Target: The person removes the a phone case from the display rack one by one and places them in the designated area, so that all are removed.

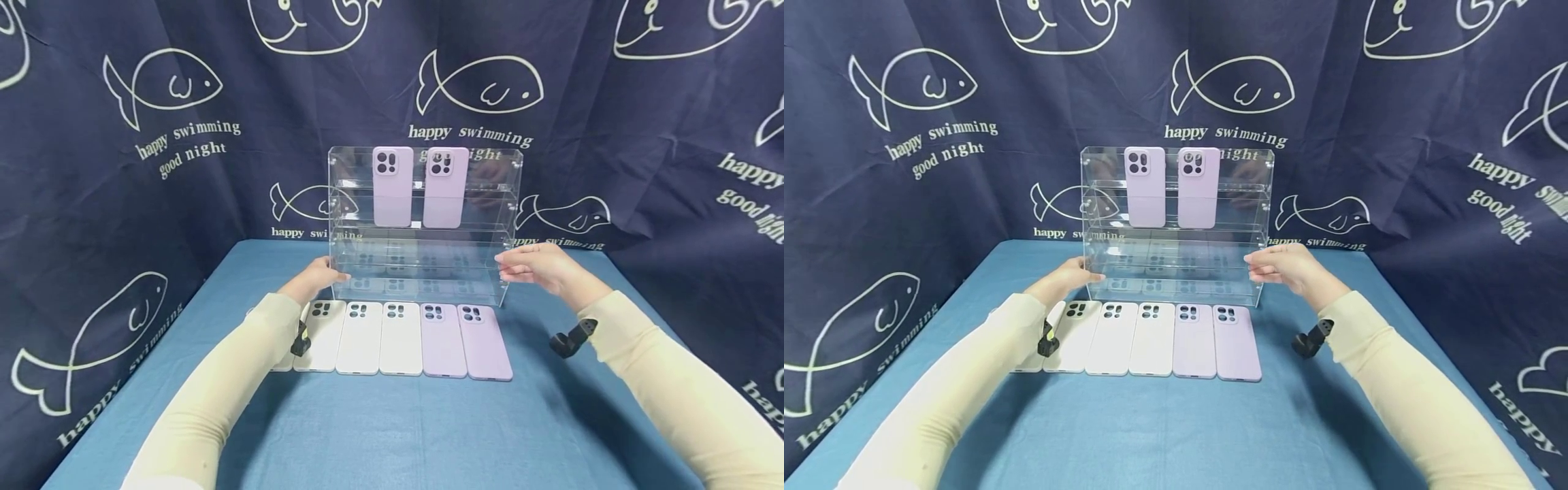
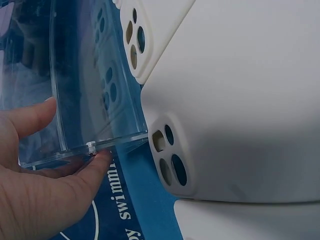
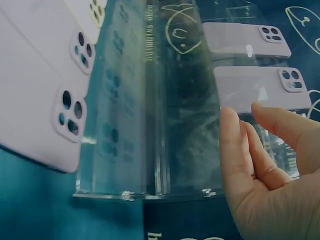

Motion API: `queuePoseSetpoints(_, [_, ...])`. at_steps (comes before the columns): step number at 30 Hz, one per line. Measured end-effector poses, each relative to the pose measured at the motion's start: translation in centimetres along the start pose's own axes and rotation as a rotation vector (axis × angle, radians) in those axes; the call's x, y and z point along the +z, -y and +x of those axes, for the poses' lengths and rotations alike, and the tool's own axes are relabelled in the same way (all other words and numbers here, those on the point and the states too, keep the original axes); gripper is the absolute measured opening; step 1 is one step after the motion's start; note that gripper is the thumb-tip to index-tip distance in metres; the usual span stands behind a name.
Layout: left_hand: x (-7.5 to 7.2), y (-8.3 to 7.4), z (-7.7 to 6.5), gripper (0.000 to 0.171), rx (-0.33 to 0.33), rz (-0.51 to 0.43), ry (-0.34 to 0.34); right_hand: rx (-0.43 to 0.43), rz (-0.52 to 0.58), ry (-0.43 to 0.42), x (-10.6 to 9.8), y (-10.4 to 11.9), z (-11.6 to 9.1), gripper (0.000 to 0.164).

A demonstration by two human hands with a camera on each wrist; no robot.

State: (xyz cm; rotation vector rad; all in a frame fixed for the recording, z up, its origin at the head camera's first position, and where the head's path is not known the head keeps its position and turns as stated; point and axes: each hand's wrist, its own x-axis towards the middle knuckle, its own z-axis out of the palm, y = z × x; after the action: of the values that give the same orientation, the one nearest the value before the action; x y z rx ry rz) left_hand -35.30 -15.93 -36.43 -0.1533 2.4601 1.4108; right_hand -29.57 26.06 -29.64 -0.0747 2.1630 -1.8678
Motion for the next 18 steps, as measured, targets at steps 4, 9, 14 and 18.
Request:
queuePoseSetpoints(4, [0.0, 0.1, -0.1, 0.078, -0.001, -0.010, -0.007, -0.007, 0.000, -0.048, 0.2, 0.9, 0.4, 0.016])
queuePoseSetpoints(9, [0.1, 0.2, 0.0, 0.079, -0.019, -0.020, -0.016, -0.012, -0.020, -0.069, 0.5, 2.1, 0.7, 0.014])
queuePoseSetpoints(14, [0.2, 0.2, -0.1, 0.080, -0.013, -0.041, -0.012, -0.019, -0.041, -0.089, 0.6, 3.2, 1.2, 0.008])
queuePoseSetpoints(18, [0.1, 0.3, -0.3, 0.081, -0.007, -0.046, -0.004, -0.019, -0.050, -0.114, 0.7, 3.9, 1.7, 0.033])
